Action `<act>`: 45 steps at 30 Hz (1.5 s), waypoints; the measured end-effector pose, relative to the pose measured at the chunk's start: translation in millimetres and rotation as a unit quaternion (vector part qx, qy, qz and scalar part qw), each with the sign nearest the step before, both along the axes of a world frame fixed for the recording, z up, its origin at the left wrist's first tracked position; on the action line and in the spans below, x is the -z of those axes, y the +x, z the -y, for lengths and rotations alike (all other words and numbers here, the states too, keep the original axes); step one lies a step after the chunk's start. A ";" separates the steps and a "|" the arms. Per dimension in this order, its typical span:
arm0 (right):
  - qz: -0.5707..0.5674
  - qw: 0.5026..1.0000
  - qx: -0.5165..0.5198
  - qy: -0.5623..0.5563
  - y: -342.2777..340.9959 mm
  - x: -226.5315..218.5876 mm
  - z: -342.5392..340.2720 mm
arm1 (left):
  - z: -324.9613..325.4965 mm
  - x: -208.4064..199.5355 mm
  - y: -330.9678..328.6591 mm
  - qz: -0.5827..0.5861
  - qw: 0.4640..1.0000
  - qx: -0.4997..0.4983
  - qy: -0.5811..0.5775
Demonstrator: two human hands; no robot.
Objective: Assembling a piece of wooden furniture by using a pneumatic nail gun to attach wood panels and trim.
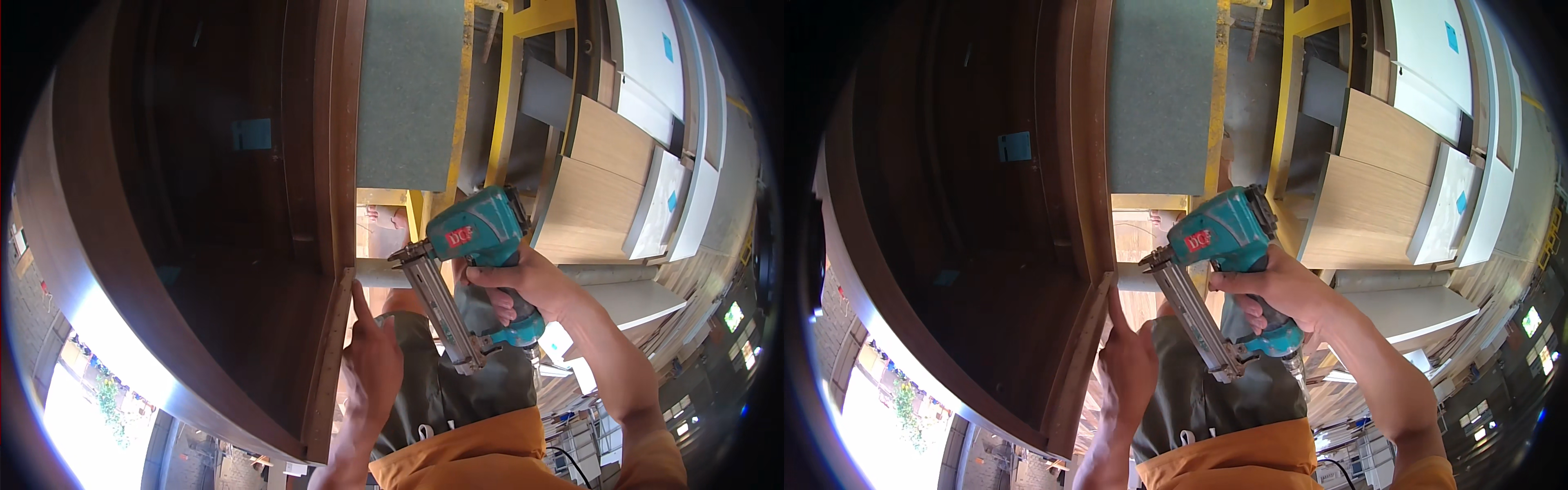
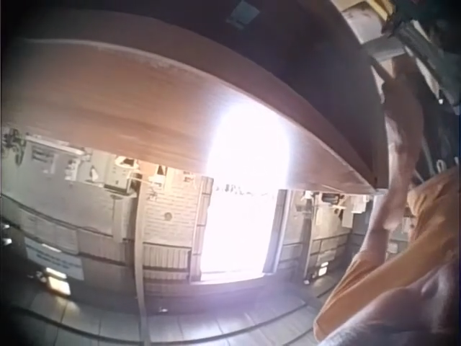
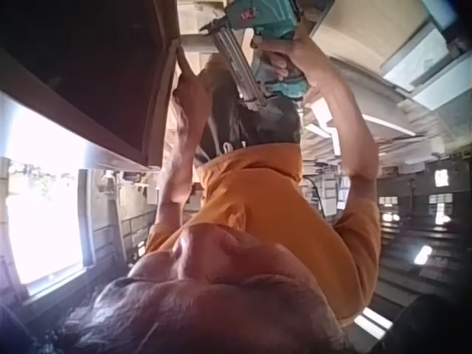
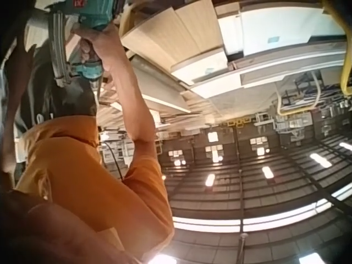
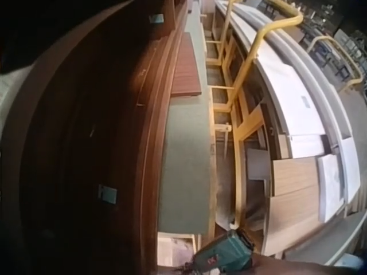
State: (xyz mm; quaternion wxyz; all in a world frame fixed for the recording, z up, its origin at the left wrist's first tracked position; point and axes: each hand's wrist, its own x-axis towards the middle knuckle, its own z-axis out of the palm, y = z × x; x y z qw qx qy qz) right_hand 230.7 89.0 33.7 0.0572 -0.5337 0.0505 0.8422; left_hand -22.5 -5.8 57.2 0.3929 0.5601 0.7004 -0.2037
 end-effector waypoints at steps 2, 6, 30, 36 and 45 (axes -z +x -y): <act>0.000 1.000 0.007 0.016 4.4 -2.8 4.1 | -3.1 4.9 5.0 -0.011 1.000 0.005 0.028; 0.016 0.999 0.019 0.027 5.3 -6.6 6.9 | -19.2 3.1 11.9 -0.082 0.995 0.034 -0.044; -0.027 0.996 -0.003 0.087 -31.3 42.5 25.9 | 49.0 10.5 45.9 0.304 0.826 -0.470 -0.073; -0.012 0.995 0.003 0.102 -50.2 43.7 32.5 | 91.3 11.4 38.3 0.323 0.793 -0.513 -0.054; -0.016 0.998 -0.033 0.055 -58.8 35.9 25.3 | 101.1 1.8 30.7 0.357 0.742 -0.552 -0.131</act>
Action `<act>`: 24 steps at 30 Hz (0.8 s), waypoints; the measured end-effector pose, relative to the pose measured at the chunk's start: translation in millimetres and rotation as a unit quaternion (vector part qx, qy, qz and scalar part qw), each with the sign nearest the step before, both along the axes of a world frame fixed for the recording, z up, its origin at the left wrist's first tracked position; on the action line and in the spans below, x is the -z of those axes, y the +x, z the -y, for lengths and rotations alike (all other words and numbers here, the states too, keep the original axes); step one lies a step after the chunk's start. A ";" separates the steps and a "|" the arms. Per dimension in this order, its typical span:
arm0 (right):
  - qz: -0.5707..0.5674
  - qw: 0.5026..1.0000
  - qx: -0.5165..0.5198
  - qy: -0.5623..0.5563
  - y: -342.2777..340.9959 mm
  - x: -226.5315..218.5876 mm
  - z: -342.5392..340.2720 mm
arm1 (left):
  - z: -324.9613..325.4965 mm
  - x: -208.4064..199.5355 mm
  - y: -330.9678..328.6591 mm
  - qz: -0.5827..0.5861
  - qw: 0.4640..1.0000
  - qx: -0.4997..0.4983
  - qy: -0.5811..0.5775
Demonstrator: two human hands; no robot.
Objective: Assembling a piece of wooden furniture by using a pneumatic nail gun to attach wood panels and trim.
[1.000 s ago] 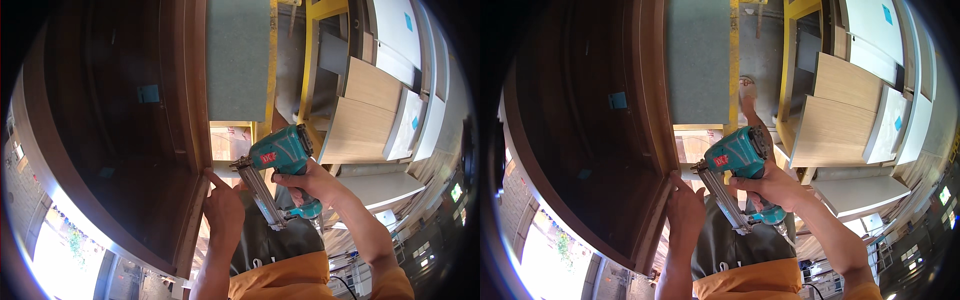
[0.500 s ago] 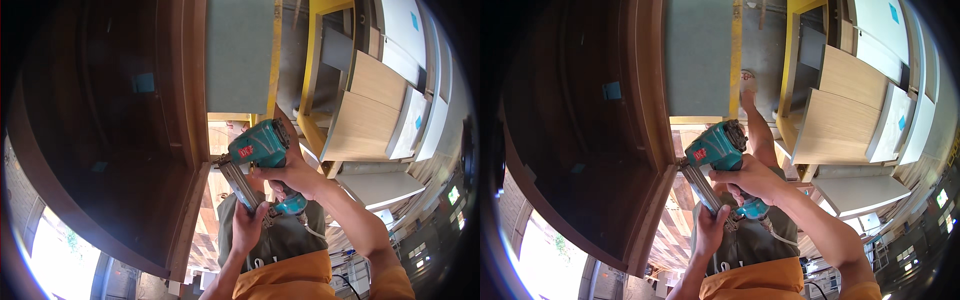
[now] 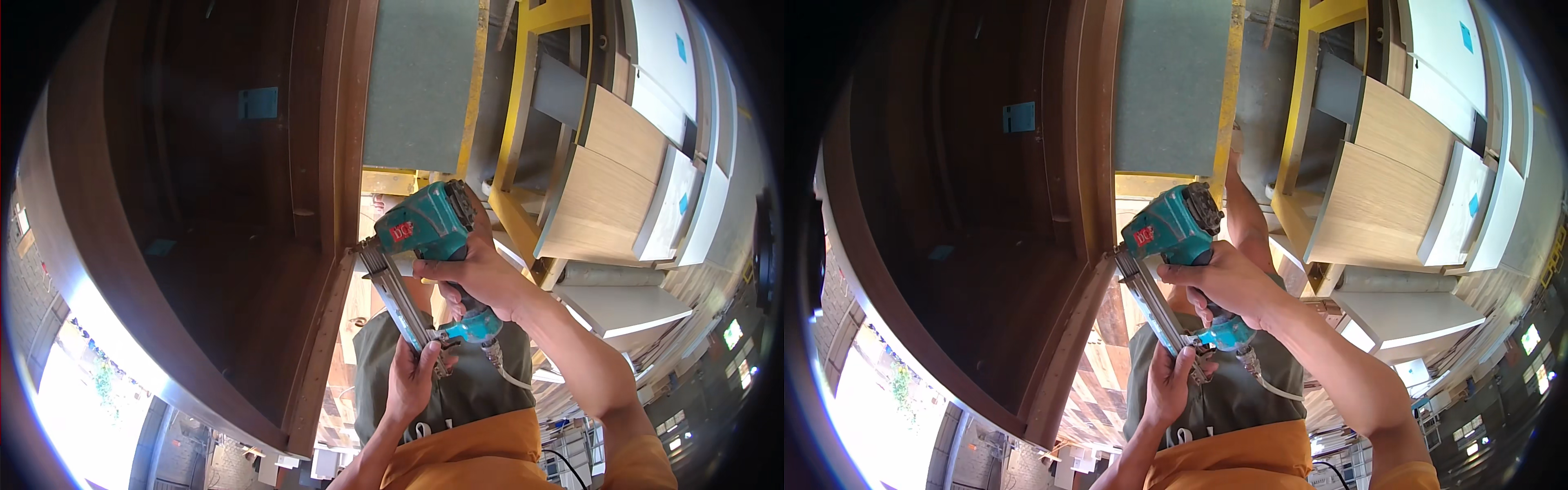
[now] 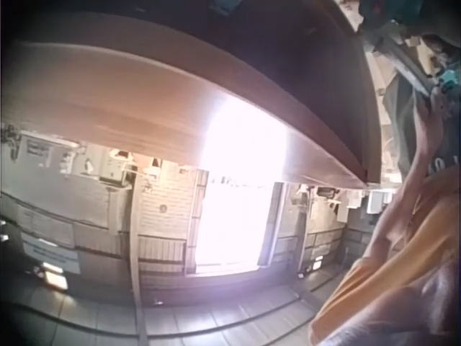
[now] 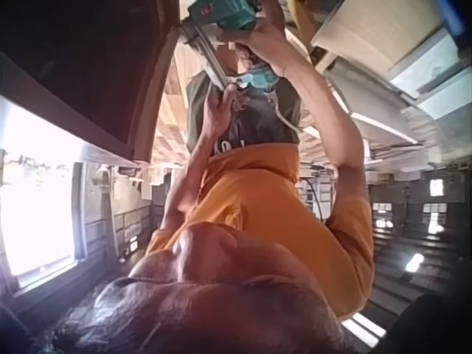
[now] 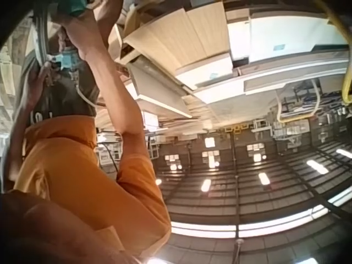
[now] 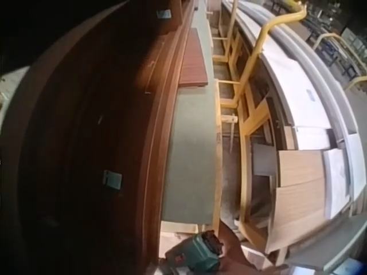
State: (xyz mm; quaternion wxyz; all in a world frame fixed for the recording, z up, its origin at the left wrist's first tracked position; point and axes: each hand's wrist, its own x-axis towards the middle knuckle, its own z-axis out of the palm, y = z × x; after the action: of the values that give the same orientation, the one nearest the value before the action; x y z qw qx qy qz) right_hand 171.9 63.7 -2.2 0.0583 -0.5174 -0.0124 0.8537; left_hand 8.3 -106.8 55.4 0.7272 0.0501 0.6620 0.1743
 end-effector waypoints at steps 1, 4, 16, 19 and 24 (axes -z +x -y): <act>0.004 1.000 0.003 0.007 -0.4 0.2 2.1 | 0.4 -0.3 -0.8 0.001 1.000 0.004 0.000; 0.019 1.000 0.004 0.011 -2.1 -0.9 5.7 | 0.3 0.6 -4.0 0.006 1.000 0.010 -0.005; 0.035 0.999 0.032 -0.009 -7.2 -5.8 9.3 | -0.1 0.3 -13.8 0.011 1.000 0.021 -0.005; 0.038 0.998 0.042 -0.023 -7.7 -5.2 9.3 | -0.7 -0.4 -15.3 0.017 1.000 0.019 -0.010; 0.027 0.998 0.042 -0.034 -7.6 -4.4 9.4 | -3.8 -1.1 -15.9 0.018 1.000 0.010 -0.016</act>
State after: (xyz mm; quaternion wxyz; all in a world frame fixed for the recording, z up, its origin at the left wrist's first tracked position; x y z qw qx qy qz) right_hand 164.3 54.3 2.2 0.0757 -0.5423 0.0369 0.8359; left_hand -7.6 -103.1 56.5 0.7417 0.0423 0.6507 0.1571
